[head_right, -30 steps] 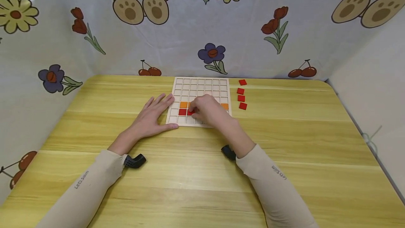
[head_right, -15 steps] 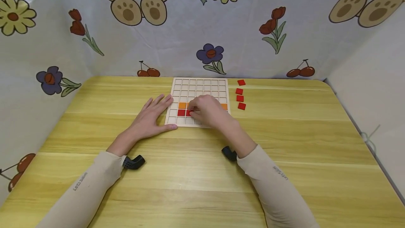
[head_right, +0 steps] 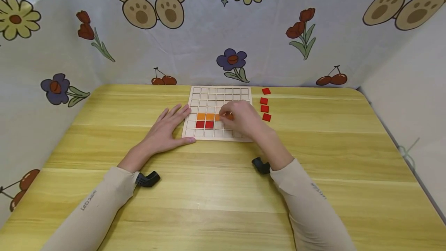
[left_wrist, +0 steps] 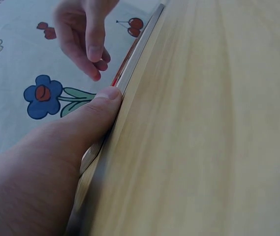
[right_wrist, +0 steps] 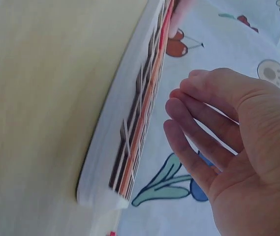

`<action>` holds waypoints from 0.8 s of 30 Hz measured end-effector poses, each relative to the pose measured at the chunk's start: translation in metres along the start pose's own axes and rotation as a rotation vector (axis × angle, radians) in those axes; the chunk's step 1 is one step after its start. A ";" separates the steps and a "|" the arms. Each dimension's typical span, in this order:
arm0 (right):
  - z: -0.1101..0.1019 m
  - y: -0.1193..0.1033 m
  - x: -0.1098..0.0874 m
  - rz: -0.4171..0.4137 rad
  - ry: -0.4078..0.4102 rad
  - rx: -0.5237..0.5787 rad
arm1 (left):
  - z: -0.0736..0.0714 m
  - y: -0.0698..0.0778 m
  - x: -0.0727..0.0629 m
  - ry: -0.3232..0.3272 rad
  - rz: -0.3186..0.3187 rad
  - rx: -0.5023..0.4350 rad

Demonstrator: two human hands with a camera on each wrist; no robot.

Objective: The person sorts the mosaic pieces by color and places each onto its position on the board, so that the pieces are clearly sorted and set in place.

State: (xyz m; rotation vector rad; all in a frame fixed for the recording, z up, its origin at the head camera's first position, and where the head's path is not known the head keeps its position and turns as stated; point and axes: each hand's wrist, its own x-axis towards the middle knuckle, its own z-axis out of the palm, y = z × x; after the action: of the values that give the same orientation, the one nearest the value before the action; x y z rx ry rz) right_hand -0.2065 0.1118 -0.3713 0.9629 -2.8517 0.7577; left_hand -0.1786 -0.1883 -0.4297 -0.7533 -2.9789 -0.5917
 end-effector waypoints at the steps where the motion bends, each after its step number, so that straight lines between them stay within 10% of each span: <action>1: -0.002 0.002 -0.001 0.007 0.001 0.003 | 0.000 0.000 0.000 0.001 0.001 0.000; 24: -0.049 0.083 -0.062 0.205 0.078 -0.005 | 0.000 0.000 0.000 -0.012 -0.006 0.007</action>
State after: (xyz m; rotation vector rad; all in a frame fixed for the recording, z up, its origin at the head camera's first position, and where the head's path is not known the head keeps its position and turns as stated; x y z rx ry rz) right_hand -0.2102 0.2267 -0.3760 0.6307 -2.9120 0.7835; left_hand -0.1787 -0.1885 -0.4299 -0.7502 -2.9939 -0.5780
